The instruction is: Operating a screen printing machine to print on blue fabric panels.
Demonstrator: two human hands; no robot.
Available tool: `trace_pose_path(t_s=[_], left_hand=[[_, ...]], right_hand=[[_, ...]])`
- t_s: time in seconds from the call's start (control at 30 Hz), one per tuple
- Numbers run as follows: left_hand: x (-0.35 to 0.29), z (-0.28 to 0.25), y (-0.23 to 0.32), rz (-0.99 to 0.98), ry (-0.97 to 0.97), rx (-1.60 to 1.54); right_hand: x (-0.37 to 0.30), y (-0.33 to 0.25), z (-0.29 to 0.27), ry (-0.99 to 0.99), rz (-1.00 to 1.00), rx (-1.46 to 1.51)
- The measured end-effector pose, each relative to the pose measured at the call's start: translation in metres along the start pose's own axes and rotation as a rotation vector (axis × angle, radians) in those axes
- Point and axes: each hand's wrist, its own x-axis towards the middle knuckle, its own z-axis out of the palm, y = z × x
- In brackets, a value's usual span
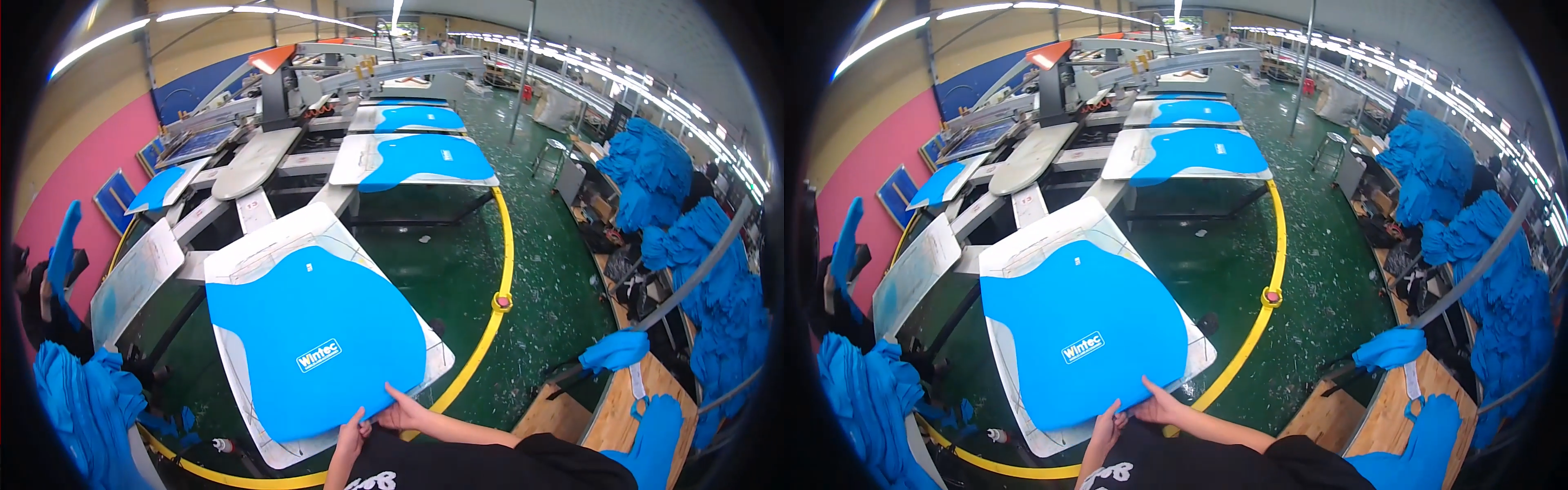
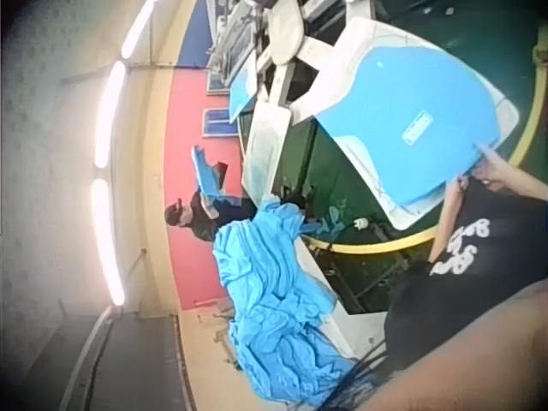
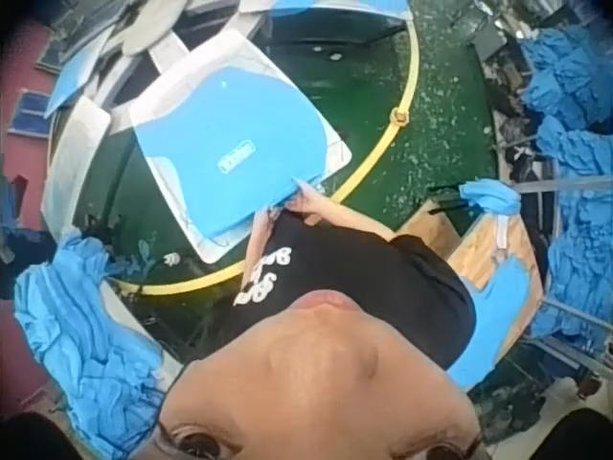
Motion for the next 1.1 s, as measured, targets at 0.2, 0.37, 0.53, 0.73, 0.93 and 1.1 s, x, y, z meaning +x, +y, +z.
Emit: trace_pose_path(t_s=[0.2,0.37,0.53,0.73,0.93,1.1], left_hand=[[0.006,-0.005,0.029,0.284,0.124,0.401],[0.063,-0.038,0.061,0.265,-0.123,-0.645],[0.056,-0.018,0.126,0.454,-0.034,-0.666],[-0.015,0.047,0.156,0.589,-0.344,-0.687],[-0.039,0.140,0.104,0.443,-0.476,-0.487],[-0.043,0.206,0.053,0.107,-0.866,-0.257]], right_hand=[[0.041,-0.061,0.031,0.426,-0.519,0.278],[0.020,-0.065,0.087,0.283,-0.646,0.036],[-0.022,-0.070,0.141,0.075,-0.738,-0.187],[-0.109,-0.071,0.159,-0.002,-0.969,0.090],[-0.250,-0.025,0.112,0.002,-1.405,0.348],[-0.366,0.089,0.058,0.083,-2.015,0.193]])
